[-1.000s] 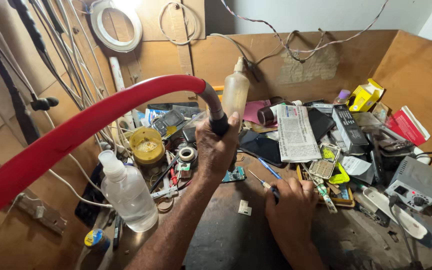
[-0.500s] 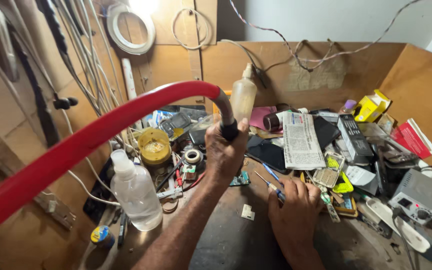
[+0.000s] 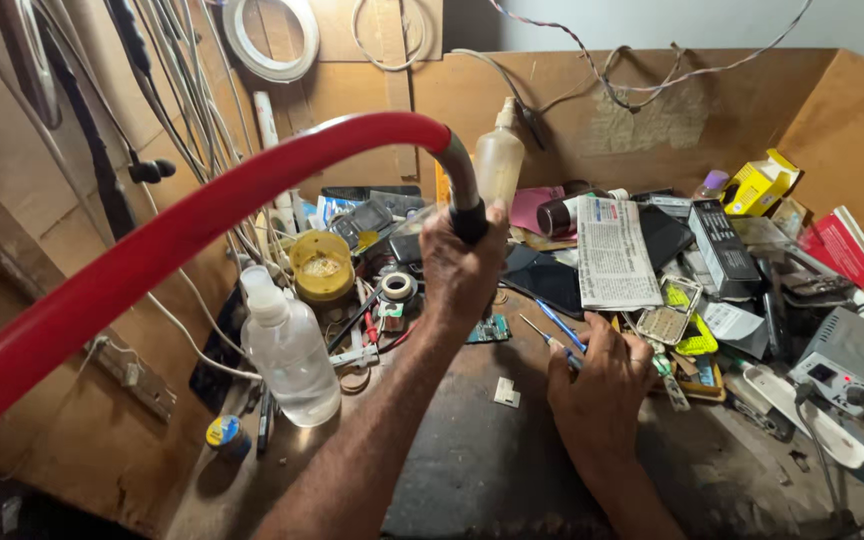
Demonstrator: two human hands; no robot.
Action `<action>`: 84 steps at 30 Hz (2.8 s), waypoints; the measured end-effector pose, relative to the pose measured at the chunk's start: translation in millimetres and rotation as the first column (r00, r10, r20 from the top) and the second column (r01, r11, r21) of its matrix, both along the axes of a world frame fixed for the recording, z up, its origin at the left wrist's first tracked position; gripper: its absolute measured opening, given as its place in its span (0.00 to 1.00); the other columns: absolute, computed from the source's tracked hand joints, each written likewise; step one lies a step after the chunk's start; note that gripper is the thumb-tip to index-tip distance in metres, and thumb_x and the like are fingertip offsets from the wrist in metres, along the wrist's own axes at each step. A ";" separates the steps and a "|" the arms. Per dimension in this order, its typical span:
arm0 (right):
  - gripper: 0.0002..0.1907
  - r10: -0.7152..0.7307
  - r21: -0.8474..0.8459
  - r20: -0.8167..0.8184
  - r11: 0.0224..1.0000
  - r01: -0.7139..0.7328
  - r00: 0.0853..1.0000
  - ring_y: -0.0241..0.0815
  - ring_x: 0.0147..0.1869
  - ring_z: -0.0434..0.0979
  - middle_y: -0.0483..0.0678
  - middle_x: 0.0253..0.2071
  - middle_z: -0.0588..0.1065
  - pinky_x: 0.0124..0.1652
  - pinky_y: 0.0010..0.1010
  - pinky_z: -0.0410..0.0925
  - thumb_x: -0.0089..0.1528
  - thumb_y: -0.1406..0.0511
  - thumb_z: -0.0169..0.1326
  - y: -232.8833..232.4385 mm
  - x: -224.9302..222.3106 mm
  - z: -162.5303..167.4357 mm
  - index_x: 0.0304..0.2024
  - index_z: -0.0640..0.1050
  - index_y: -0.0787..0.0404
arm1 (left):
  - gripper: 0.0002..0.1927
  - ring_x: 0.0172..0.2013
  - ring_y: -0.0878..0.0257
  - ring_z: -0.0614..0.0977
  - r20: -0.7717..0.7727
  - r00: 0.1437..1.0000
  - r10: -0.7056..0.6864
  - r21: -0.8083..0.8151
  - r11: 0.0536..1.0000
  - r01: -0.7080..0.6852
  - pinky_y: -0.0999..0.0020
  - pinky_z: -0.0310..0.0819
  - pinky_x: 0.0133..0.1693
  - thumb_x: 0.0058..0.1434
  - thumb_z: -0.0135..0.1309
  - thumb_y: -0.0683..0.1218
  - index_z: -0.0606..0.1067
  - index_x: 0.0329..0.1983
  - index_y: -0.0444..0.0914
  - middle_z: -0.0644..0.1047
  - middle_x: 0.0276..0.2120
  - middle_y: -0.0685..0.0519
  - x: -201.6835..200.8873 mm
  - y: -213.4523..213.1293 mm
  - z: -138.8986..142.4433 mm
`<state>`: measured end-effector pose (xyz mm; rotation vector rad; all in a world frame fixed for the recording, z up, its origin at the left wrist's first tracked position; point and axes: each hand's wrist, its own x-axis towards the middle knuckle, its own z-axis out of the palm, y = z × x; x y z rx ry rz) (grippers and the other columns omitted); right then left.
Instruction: The person uses a hot air gun to apply heat to a small circuit board while holding a screwdriver in the other hand. They repeatedly direct the hot air at the board and occasionally adjust the board's position on the cluttered workbench.
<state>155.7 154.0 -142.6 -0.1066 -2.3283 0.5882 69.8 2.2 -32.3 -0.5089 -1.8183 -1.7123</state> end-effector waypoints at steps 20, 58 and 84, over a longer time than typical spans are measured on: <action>0.26 -0.002 -0.026 -0.013 1.000 0.002 1.000 0.54 0.59 0.65 0.52 0.45 0.76 0.61 0.53 0.56 0.59 0.58 0.58 -7.9 2.1 10.4 0.56 0.74 0.63 | 0.18 0.17 0.71 0.71 0.017 1.000 0.017 -0.033 0.999 -0.016 0.69 0.63 0.21 0.67 0.56 0.47 0.72 0.22 0.35 0.70 0.14 0.58 8.3 7.2 10.7; 0.21 0.030 -0.035 0.013 0.999 -0.030 0.999 0.55 0.60 0.66 0.52 0.45 0.76 0.61 0.50 0.55 0.58 0.59 0.59 15.5 -10.7 14.9 0.51 0.76 0.61 | 0.17 0.16 0.69 0.76 -0.016 0.991 0.134 -0.041 0.990 -0.134 0.69 0.69 0.20 0.65 0.56 0.48 0.73 0.21 0.37 0.74 0.14 0.56 -22.3 11.9 8.6; 0.19 0.011 -0.018 0.001 1.000 -0.011 1.000 0.55 0.59 0.66 0.51 0.47 0.77 0.60 0.49 0.57 0.58 0.59 0.59 -57.3 -24.1 15.4 0.49 0.76 0.61 | 0.17 0.15 0.70 0.75 0.049 0.998 -0.038 0.023 0.999 0.037 0.70 0.69 0.16 0.66 0.54 0.48 0.73 0.21 0.37 0.74 0.14 0.57 -36.6 -58.0 10.6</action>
